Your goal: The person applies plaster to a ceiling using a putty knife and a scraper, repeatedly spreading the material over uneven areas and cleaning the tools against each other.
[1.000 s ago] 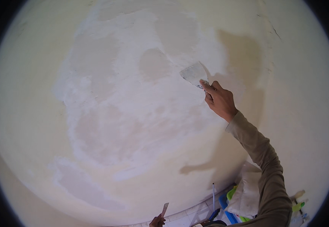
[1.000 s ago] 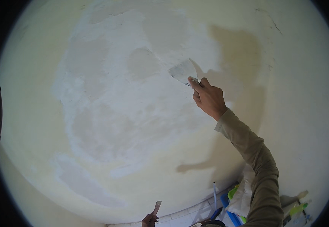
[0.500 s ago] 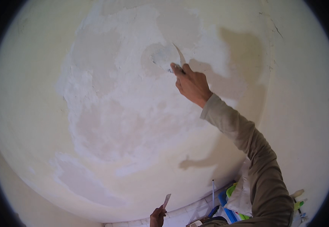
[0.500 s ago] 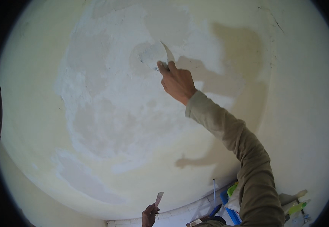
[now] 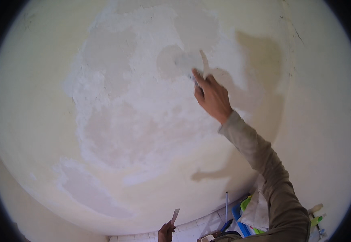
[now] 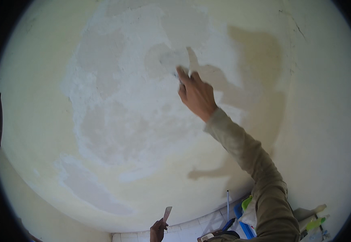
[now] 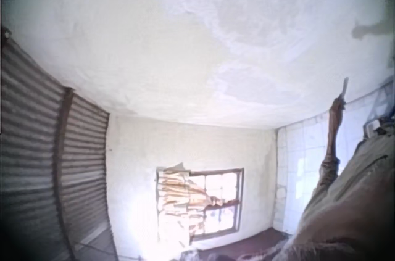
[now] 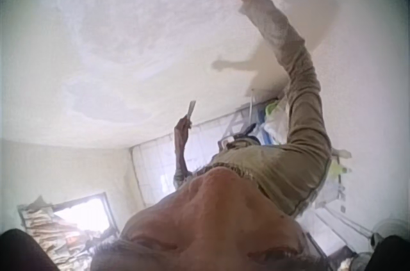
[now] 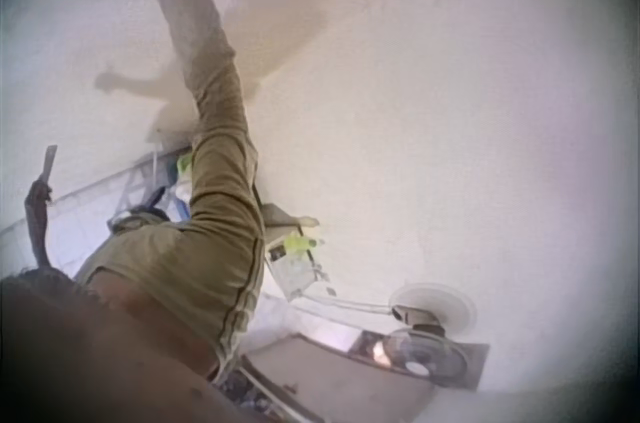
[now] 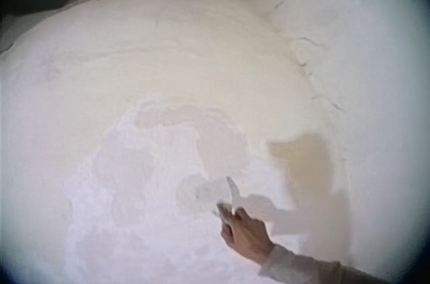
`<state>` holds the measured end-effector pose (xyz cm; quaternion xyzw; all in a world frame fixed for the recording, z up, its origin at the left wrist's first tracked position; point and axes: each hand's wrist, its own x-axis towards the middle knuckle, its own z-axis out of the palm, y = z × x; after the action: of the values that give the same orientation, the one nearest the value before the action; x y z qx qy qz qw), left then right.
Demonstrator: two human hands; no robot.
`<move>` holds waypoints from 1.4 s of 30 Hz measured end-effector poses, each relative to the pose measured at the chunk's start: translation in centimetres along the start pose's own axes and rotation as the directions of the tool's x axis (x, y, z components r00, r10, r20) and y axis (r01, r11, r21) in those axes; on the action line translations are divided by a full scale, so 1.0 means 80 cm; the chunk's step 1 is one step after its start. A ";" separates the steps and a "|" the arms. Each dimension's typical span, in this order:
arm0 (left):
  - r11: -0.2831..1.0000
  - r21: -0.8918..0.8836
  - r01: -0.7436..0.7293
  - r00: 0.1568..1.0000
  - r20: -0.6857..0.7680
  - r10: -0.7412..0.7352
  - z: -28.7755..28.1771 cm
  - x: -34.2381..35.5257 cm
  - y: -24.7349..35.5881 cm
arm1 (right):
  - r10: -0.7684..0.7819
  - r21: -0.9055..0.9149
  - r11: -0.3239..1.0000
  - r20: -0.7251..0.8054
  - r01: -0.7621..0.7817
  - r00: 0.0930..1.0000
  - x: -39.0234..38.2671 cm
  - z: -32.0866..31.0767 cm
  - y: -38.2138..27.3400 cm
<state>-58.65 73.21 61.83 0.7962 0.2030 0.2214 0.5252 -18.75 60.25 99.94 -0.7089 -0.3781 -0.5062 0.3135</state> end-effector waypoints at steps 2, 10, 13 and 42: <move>0.998 0.024 -0.053 0.999 0.012 0.053 0.001 0.009 0.006 | -0.013 -0.032 0.999 -0.050 0.011 0.999 0.043 0.011 -0.003; 0.996 0.032 -0.083 0.996 -0.031 0.084 0.015 -0.005 0.003 | -0.017 -0.016 1.000 0.070 0.019 0.997 -0.021 0.053 -0.032; 0.998 0.050 -0.043 0.999 -0.019 0.044 0.011 -0.013 0.001 | -0.006 -0.013 1.000 0.157 0.008 0.988 -0.068 0.043 -0.014; 0.989 0.037 0.143 0.988 -0.063 -0.140 0.057 -0.057 0.058 | 0.168 0.150 0.973 0.046 -0.174 0.985 -0.045 -0.064 0.134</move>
<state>-59.38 65.56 63.84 0.7834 0.2793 0.2032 0.5168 -12.75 49.67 97.32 -0.7207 -0.3587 -0.4350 0.4034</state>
